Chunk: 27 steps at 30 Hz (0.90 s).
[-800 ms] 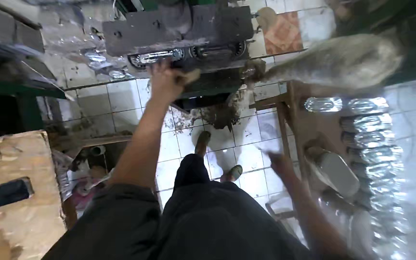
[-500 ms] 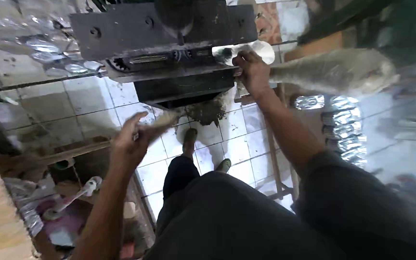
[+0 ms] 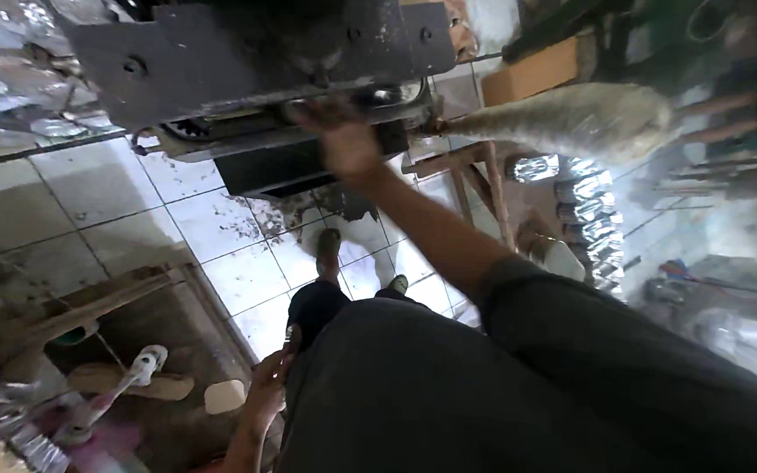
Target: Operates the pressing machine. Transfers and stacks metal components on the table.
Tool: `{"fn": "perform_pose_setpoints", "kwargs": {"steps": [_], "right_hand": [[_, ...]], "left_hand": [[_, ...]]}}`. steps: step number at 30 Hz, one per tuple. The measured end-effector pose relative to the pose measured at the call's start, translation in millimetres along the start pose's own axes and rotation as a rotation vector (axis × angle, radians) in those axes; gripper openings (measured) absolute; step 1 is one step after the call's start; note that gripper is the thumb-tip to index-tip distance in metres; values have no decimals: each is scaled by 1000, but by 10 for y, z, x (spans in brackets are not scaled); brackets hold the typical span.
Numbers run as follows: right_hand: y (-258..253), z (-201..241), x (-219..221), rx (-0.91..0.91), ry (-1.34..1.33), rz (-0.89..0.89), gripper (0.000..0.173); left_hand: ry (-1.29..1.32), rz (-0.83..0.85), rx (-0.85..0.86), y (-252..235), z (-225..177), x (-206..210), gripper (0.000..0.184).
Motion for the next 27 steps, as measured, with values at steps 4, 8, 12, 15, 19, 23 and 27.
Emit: {"fn": "perform_pose_setpoints", "kwargs": {"steps": [4, 8, 12, 15, 19, 23, 27], "right_hand": [[-672, 1119, 230, 37, -171, 261, 49], [-306, 864, -71, -34, -266, 204, 59], [683, -5, -585, 79, -325, 110, 68], [1220, -736, -1688, 152, -392, 114, 39], [1312, -1783, -3051, 403, -140, 52, 47], [1892, -2334, -2894, 679, -150, 235, 65], [2981, -1969, -2506, 572, -229, 203, 50]], "left_hand": [[-96, -197, 85, 31, -68, 70, 43], [-51, -139, 28, -80, 31, 176, 42], [-106, 78, 31, 1, -77, 190, 44], [-182, 115, -113, 112, -111, 238, 44], [-367, 1, -38, 193, -207, 326, 43], [-725, -154, 298, 247, -1058, 826, 45], [-782, -166, 639, 505, -2286, 1837, 38]]}}
Point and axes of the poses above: each hand's wrist, its own y-axis away from the middle knuckle, its own x-axis out of the palm, z = x × y, the point moved 9 cm from there along -y, towards the middle knuckle, and after that the axes turned 10 degrees about -x, right-handed, at the moved point
